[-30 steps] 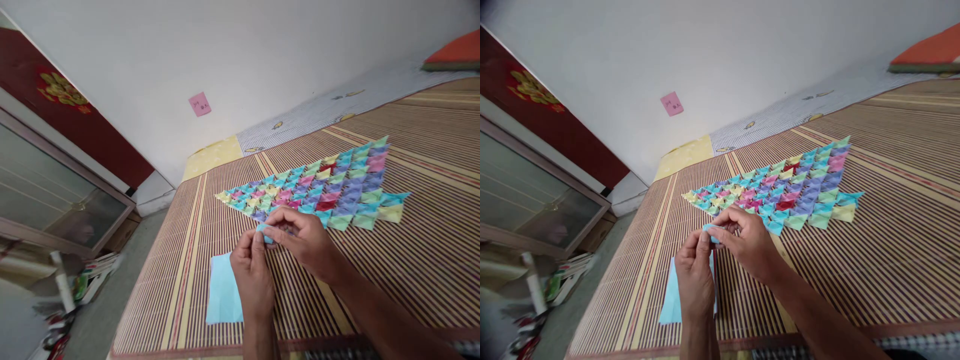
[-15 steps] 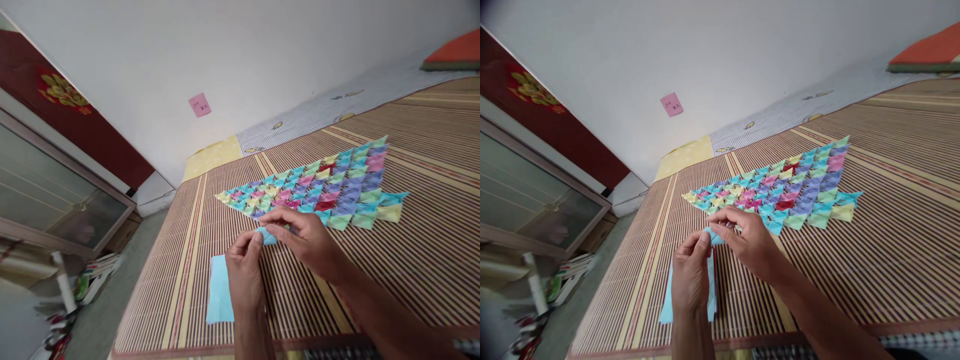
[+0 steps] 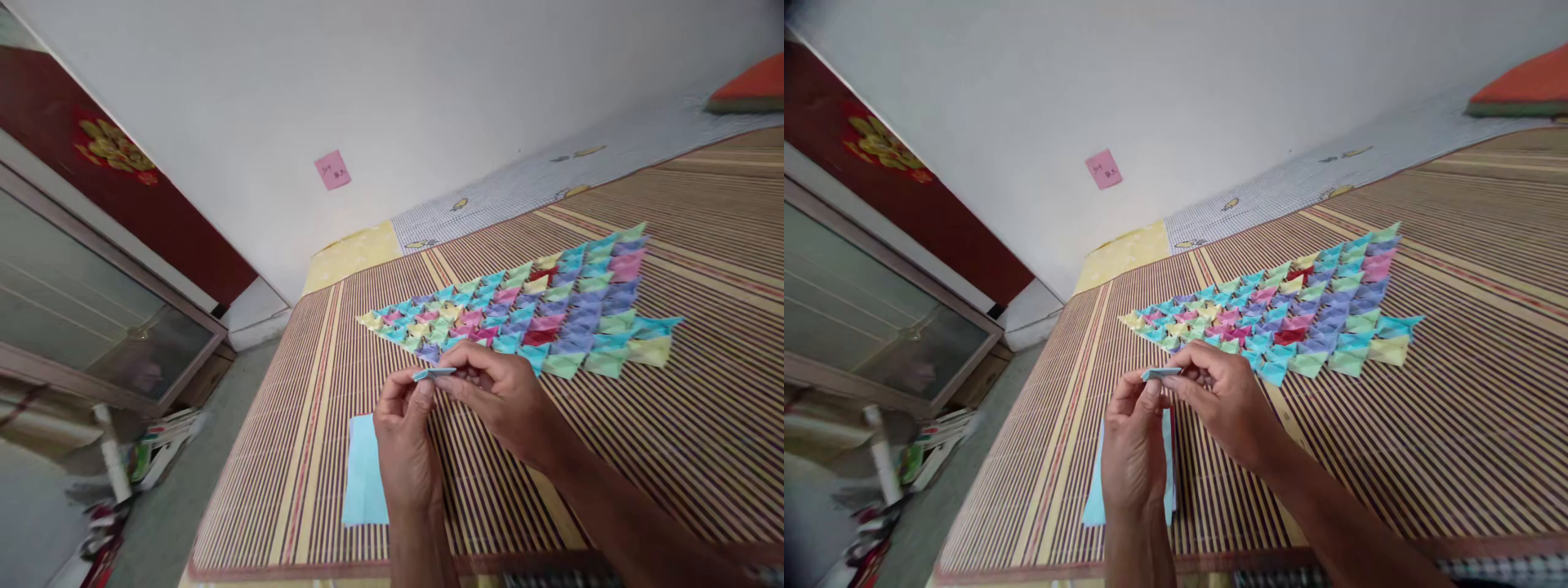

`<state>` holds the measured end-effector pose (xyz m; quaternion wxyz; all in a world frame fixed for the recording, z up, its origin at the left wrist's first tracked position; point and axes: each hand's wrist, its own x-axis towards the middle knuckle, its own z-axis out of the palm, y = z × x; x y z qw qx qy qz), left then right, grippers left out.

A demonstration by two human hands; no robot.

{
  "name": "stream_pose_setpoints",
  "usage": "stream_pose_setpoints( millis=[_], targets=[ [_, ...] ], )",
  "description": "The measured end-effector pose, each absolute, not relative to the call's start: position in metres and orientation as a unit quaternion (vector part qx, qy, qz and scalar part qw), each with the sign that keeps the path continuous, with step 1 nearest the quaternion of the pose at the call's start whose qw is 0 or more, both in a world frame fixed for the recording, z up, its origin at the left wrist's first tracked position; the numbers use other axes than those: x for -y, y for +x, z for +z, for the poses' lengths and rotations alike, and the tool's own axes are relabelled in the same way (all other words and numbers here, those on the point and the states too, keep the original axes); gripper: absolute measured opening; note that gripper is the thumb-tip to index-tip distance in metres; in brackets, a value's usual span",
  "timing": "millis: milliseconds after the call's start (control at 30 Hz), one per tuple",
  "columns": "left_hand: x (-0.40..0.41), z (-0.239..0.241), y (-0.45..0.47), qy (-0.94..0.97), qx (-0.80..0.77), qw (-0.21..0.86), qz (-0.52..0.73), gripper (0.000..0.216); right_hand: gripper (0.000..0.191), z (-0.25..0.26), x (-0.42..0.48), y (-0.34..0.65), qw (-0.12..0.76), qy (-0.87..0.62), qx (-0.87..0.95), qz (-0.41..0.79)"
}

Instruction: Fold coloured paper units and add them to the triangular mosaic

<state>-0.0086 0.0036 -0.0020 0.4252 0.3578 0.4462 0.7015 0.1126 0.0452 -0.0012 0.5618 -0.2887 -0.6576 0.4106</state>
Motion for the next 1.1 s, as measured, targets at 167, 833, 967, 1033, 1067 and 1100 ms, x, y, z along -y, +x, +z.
stream_pose_setpoints(
  millis=[167, 833, 967, 1033, 1067, 1100],
  targets=[
    [0.002, 0.003, -0.004, 0.453, -0.563, 0.236, 0.65, 0.029, 0.018, -0.004, -0.045, 0.114, 0.587, -0.274, 0.736, 0.195],
    [0.004, 0.008, -0.004, 0.455, -0.499, 0.257, 0.691, 0.002, 0.015, 0.005, -0.043, 0.115, 0.619, -0.258, 0.717, 0.19],
    [0.004, 0.005, -0.007, 0.44, -0.503, 0.276, 0.691, 0.006, 0.008, 0.01, -0.042, 0.117, 0.592, -0.278, 0.67, 0.35],
    [0.004, 0.004, -0.006, 0.44, -0.509, 0.276, 0.686, 0.01, 0.011, 0.012, -0.042, 0.118, 0.583, -0.288, 0.653, 0.389],
    [0.004, 0.004, -0.005, 0.44, -0.512, 0.276, 0.684, 0.011, 0.012, 0.012, -0.042, 0.118, 0.582, -0.293, 0.648, 0.395],
    [0.004, 0.005, -0.004, 0.44, -0.515, 0.275, 0.682, 0.013, 0.013, 0.012, -0.042, 0.118, 0.583, -0.299, 0.644, 0.394]
  ],
)
